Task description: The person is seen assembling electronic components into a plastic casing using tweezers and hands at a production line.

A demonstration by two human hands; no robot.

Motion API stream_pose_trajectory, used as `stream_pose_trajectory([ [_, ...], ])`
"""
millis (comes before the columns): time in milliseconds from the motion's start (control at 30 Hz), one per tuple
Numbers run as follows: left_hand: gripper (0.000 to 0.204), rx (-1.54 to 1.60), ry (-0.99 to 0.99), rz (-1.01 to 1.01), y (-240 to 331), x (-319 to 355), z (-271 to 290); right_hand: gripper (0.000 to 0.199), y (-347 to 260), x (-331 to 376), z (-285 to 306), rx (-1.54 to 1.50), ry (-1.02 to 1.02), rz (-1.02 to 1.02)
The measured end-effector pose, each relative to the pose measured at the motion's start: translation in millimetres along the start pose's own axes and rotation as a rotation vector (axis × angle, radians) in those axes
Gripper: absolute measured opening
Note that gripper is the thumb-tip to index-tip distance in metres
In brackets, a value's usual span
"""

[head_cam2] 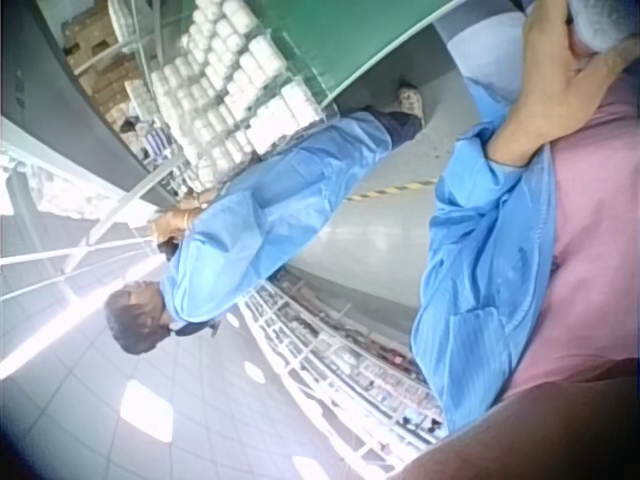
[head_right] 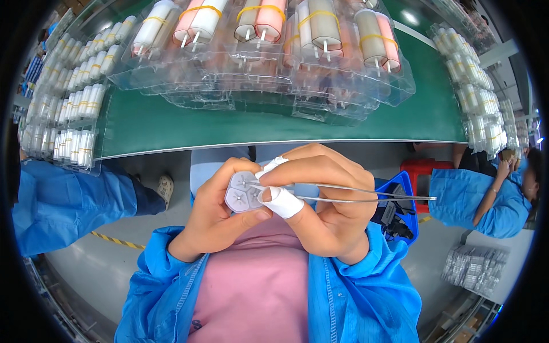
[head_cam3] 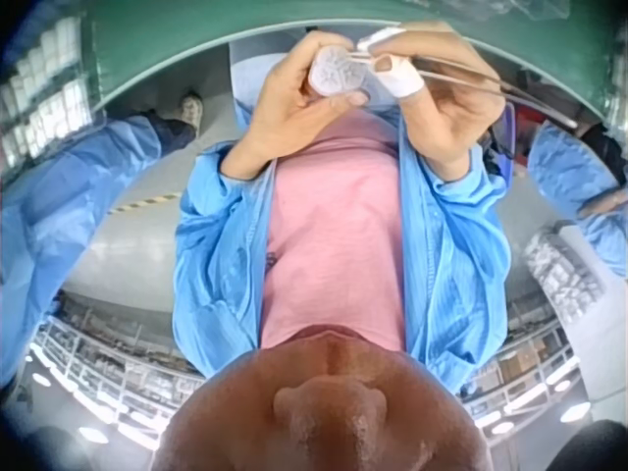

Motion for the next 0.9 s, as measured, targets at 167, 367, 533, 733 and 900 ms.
stream_pose_trajectory([
  [167, 0.038, 0.017, -0.008, 0.012, 0, 0, 0, 0.016, 1, 0, -3, 0.012, -0.027, 0.025],
  [367, 0.038, 0.066, -0.008, 0.061, -2, 1, -1, 0.015, 1, -1, -2, 0.023, -0.005, 0.018],
  [533, 0.038, -0.019, 0.004, -0.02, 1, -1, -1, 0.014, -1, -2, -7, 0.053, -0.043, 0.018],
  [733, 0.04, -0.102, 0.009, -0.031, 3, 0, 0, 0.013, -1, -2, -10, 0.075, -0.071, 0.027],
  [900, 0.041, -0.161, 0.03, -0.075, 9, -2, 1, 0.013, -4, -3, -12, 0.107, -0.081, 0.027],
])
Point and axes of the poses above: each hand's wrist, its own x-axis away from the middle knuckle, its own z-axis out of the back of the hand, y = z × x, the point moved 9 cm from there along -x, towards the middle knuckle, and after that the axes turned 9 degrees about -z, right-handed, at the moved point
